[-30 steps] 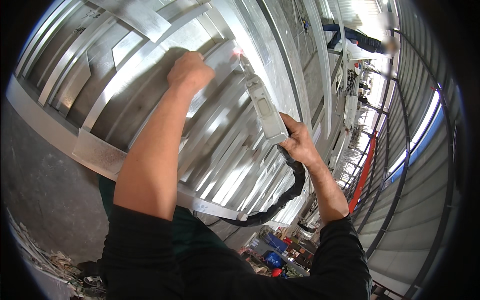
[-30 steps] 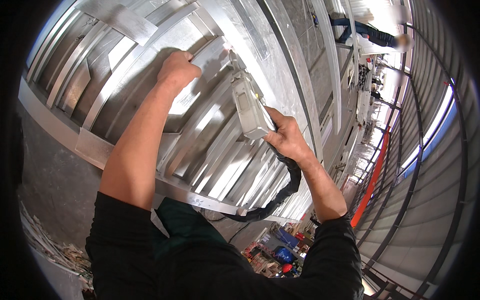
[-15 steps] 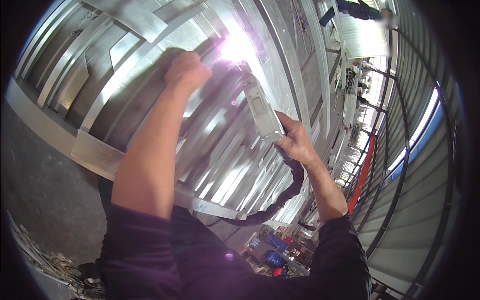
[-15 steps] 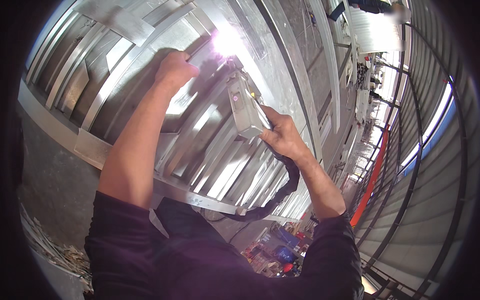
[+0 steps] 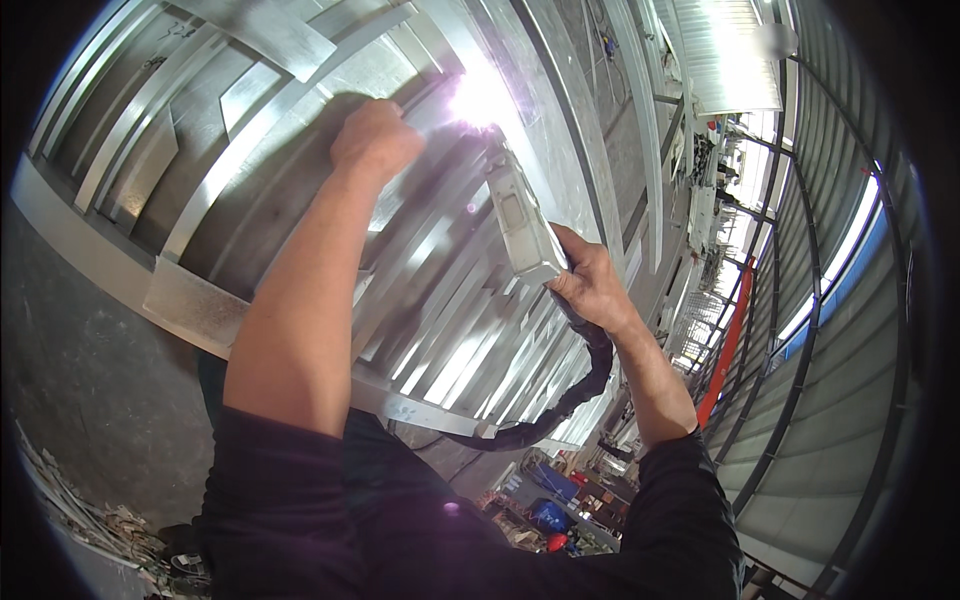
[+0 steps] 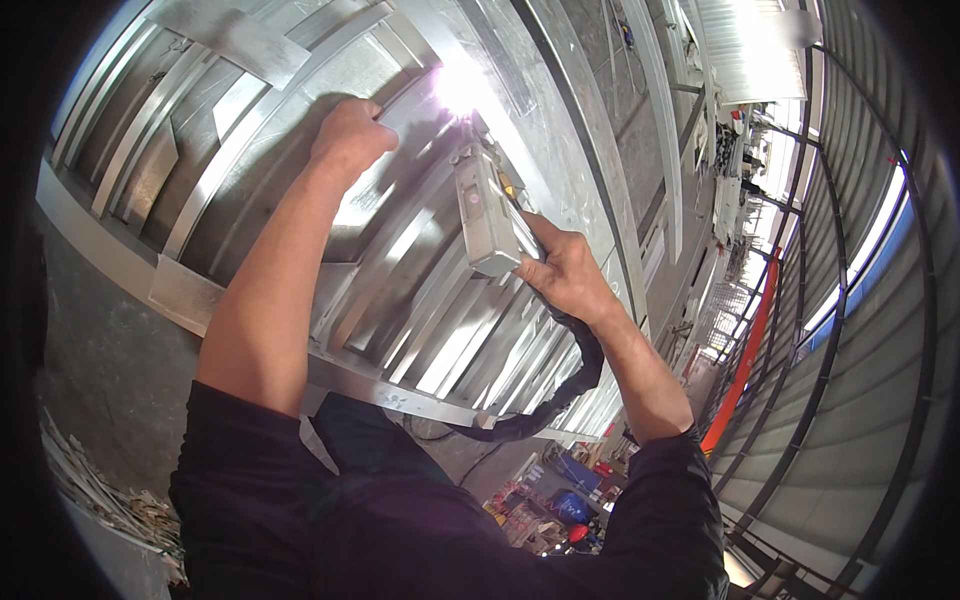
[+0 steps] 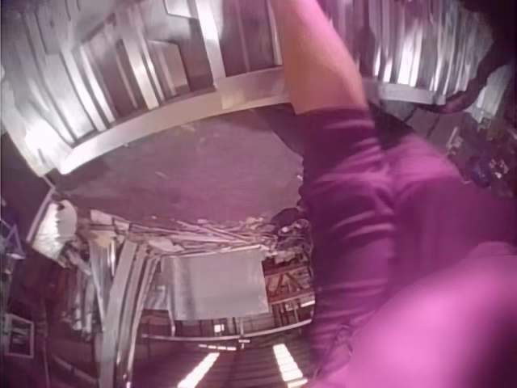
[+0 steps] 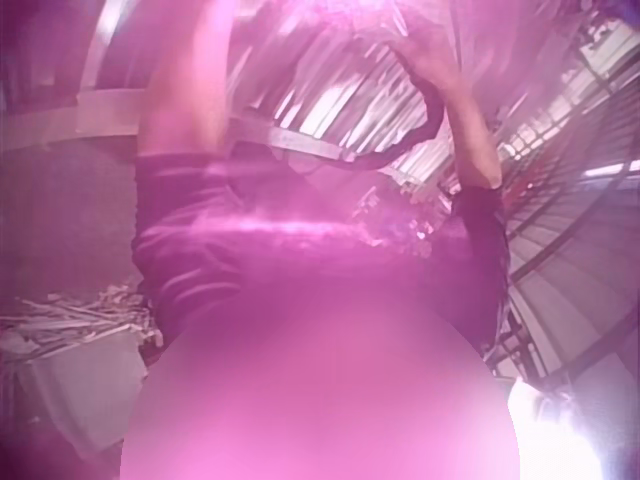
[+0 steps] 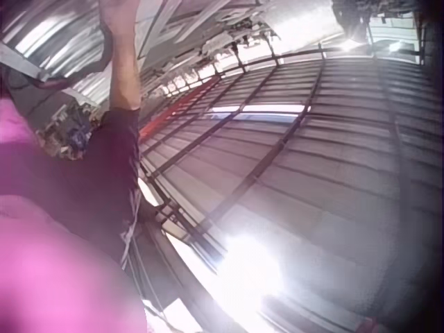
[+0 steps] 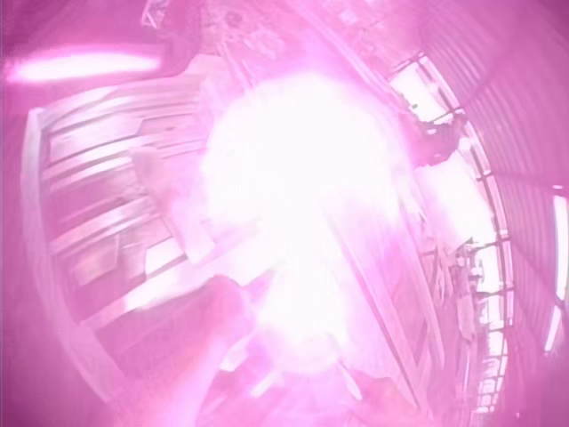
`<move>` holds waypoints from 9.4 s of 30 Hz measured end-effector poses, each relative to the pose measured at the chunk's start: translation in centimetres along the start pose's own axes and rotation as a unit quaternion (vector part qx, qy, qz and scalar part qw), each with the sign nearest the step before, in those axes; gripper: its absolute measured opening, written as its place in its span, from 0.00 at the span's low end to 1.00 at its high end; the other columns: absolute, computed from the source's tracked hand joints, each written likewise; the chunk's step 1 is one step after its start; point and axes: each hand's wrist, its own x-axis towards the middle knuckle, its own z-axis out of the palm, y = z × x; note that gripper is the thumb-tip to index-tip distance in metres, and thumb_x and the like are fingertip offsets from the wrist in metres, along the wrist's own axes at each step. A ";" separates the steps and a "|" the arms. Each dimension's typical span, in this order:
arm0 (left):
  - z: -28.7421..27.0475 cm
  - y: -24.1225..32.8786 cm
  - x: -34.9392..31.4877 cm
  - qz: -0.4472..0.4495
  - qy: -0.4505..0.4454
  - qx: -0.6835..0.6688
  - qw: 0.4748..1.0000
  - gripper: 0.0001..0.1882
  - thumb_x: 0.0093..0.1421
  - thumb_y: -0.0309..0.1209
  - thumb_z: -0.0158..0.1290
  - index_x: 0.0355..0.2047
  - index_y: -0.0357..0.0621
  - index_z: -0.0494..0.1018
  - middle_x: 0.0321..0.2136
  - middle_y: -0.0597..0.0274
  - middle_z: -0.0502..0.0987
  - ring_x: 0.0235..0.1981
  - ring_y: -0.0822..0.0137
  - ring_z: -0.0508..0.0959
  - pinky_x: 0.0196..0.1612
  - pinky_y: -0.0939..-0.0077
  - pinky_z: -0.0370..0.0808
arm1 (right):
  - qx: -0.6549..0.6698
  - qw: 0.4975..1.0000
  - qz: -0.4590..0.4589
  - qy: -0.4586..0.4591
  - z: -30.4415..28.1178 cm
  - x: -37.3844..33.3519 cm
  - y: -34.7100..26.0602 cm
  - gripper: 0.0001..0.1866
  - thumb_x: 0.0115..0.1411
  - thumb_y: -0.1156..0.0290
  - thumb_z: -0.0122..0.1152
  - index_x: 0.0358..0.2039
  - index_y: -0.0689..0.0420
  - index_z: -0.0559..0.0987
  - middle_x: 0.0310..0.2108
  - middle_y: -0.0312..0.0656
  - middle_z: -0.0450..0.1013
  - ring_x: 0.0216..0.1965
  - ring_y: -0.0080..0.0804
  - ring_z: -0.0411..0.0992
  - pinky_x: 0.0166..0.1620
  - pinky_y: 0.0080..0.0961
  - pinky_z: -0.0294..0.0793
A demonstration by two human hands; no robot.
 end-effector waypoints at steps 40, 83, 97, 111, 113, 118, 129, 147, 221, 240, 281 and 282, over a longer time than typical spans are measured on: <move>0.5 0.8 -1.7 0.156 0.066 0.177 0.970 0.29 0.48 0.39 0.68 0.46 0.33 0.72 0.38 0.50 0.79 0.35 0.60 0.80 0.39 0.64 0.78 | 0.919 0.321 -0.100 0.203 19.2 -6.9 -11.0 0.42 0.63 0.37 0.53 0.62 0.64 0.65 0.22 0.40 0.68 0.24 0.28 0.69 0.21 0.25 0.71; 1.0 0.5 -2.7 0.193 0.116 0.259 0.939 0.19 0.54 0.32 0.65 0.39 0.33 0.71 0.31 0.56 0.78 0.31 0.68 0.77 0.34 0.72 0.75 | 0.960 0.242 -0.086 0.107 18.8 2.0 -5.8 0.33 0.67 0.42 0.49 0.54 0.61 0.71 0.23 0.42 0.73 0.19 0.28 0.73 0.24 0.24 0.74; 1.3 0.6 -2.8 0.191 0.118 0.242 0.944 0.12 0.55 0.26 0.60 0.37 0.34 0.71 0.30 0.58 0.77 0.28 0.70 0.76 0.30 0.72 0.74 | 0.959 0.250 -0.093 0.095 18.6 1.5 -5.8 0.34 0.67 0.42 0.50 0.57 0.62 0.69 0.24 0.42 0.73 0.19 0.27 0.74 0.23 0.23 0.75; 0.7 0.0 -2.2 0.205 0.123 0.236 0.942 0.20 0.50 0.29 0.65 0.41 0.32 0.71 0.31 0.57 0.77 0.32 0.70 0.76 0.37 0.73 0.74 | 0.952 0.248 -0.116 0.135 19.1 -1.9 -6.1 0.31 0.70 0.47 0.48 0.57 0.65 0.70 0.27 0.42 0.74 0.21 0.29 0.73 0.25 0.25 0.73; 1.1 0.2 -2.4 0.192 0.117 0.202 0.953 0.23 0.49 0.31 0.67 0.41 0.31 0.71 0.32 0.57 0.77 0.32 0.70 0.75 0.37 0.73 0.74 | 0.950 0.257 -0.122 0.129 19.5 -3.6 -5.6 0.36 0.69 0.44 0.48 0.60 0.67 0.67 0.27 0.42 0.74 0.22 0.29 0.73 0.26 0.26 0.74; 1.4 1.0 -2.8 0.197 0.153 0.315 0.916 0.25 0.51 0.34 0.68 0.44 0.31 0.73 0.38 0.55 0.79 0.36 0.67 0.76 0.44 0.71 0.73 | 0.944 0.281 -0.094 0.149 20.8 -8.6 -4.9 0.40 0.68 0.43 0.46 0.62 0.70 0.61 0.24 0.42 0.71 0.20 0.26 0.70 0.21 0.24 0.73; 0.9 1.0 -2.0 0.172 0.112 0.201 0.958 0.32 0.46 0.39 0.71 0.39 0.28 0.66 0.27 0.57 0.74 0.24 0.70 0.71 0.29 0.74 0.73 | 0.965 0.248 -0.071 0.042 26.5 -12.5 -7.5 0.39 0.66 0.44 0.54 0.62 0.66 0.64 0.27 0.42 0.73 0.24 0.25 0.73 0.27 0.21 0.74; 1.3 6.7 -2.0 -0.034 -0.011 0.467 0.884 0.23 0.49 0.49 0.64 0.13 0.51 0.66 0.14 0.68 0.64 0.19 0.70 0.61 0.27 0.71 0.61 | 0.975 0.205 -0.064 0.049 29.2 -8.8 -12.0 0.42 0.60 0.42 0.62 0.60 0.66 0.67 0.25 0.43 0.73 0.22 0.28 0.73 0.25 0.23 0.76; 0.1 2.1 1.7 -0.031 -0.019 0.383 0.923 0.49 0.44 0.48 0.71 0.55 0.24 0.62 0.47 0.38 0.77 0.48 0.50 0.80 0.51 0.62 0.78 | 0.456 0.703 0.336 0.431 17.6 -18.6 0.9 0.22 0.65 0.66 0.54 0.56 0.65 0.72 0.31 0.38 0.75 0.31 0.22 0.70 0.36 0.21 0.71; -5.3 3.3 -2.4 0.247 -0.093 0.394 0.881 0.41 0.51 0.49 0.66 0.56 0.29 0.69 0.51 0.39 0.76 0.51 0.48 0.78 0.51 0.59 0.76 | 0.071 0.801 0.434 0.406 21.8 -10.7 4.2 0.35 0.58 0.55 0.66 0.59 0.65 0.71 0.43 0.61 0.78 0.47 0.55 0.77 0.50 0.41 0.74; -16.4 -5.9 -1.6 0.132 0.031 -0.138 0.981 0.18 0.63 0.27 0.53 0.52 0.32 0.72 0.35 0.65 0.76 0.35 0.72 0.72 0.39 0.74 0.71 | 0.074 0.829 0.345 0.434 26.3 -13.7 -1.6 0.28 0.58 0.76 0.60 0.60 0.66 0.67 0.60 0.56 0.65 0.60 0.57 0.65 0.61 0.41 0.67; -15.7 -5.9 -1.5 0.118 0.045 -0.135 0.983 0.17 0.63 0.27 0.52 0.51 0.32 0.72 0.33 0.66 0.75 0.34 0.73 0.71 0.38 0.74 0.70 | 0.075 0.832 0.341 0.430 26.2 -14.0 -1.5 0.28 0.58 0.76 0.60 0.60 0.65 0.67 0.60 0.56 0.65 0.60 0.57 0.65 0.61 0.41 0.67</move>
